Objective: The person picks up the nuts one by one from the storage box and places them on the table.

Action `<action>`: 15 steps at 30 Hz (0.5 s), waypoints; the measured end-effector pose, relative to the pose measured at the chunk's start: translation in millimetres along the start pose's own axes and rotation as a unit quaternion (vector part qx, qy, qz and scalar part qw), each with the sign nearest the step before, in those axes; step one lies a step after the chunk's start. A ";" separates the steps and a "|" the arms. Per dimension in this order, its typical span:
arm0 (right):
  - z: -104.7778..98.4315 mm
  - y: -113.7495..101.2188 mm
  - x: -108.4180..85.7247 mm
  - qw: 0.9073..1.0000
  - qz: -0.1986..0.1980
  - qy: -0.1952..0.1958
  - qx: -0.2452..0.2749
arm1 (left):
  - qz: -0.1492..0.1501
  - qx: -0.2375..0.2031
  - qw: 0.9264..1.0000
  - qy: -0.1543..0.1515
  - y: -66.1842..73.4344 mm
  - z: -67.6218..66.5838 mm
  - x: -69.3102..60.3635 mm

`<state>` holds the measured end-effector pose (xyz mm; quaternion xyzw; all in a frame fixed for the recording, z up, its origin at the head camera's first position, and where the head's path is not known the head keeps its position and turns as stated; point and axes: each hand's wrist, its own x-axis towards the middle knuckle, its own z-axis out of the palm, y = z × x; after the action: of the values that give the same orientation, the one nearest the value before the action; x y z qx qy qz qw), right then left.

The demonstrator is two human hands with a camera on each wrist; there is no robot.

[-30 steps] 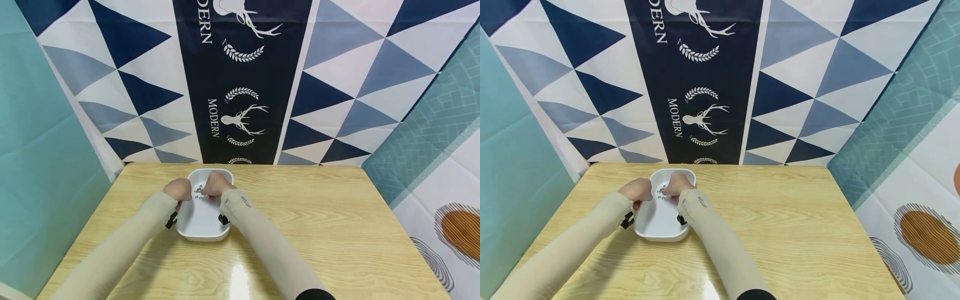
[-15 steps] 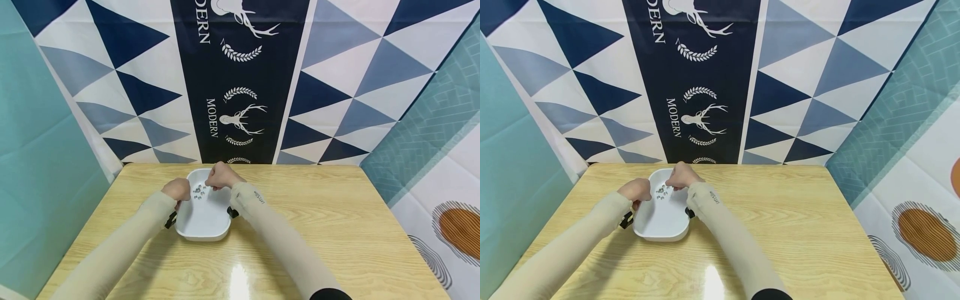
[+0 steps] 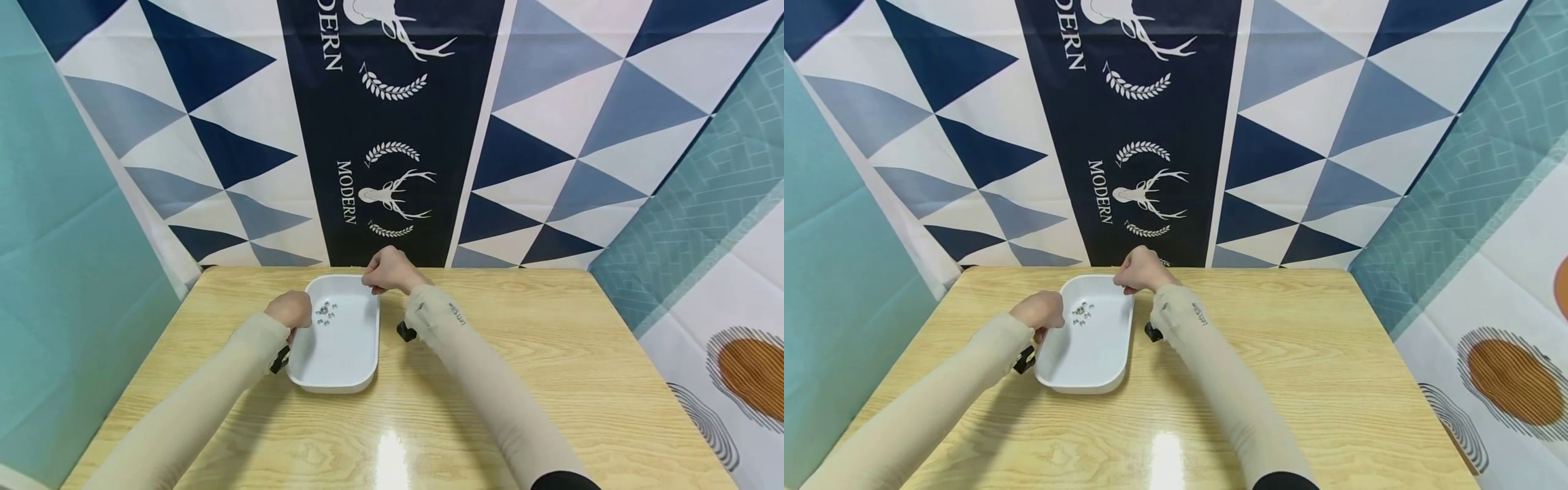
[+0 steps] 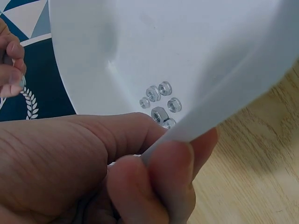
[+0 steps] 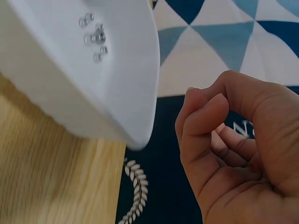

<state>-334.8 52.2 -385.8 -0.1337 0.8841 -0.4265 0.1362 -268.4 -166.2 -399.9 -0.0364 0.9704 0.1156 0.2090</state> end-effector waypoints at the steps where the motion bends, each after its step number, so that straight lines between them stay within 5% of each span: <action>1: -3.3 2.9 -0.3 1.000 -0.002 0.004 0.001 | 0.001 -0.001 1.000 0.000 0.1 0.1 0.3; 15: -41.1 60.7 -13.1 0.997 0.022 0.046 -0.065 | -0.009 0.000 1.000 -0.011 2.7 -0.7 -3.9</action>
<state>-344.5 122.8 -407.4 -0.1034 0.9178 -0.3712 0.0960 -265.5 -163.6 -397.1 -0.0442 0.9676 0.1142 0.2207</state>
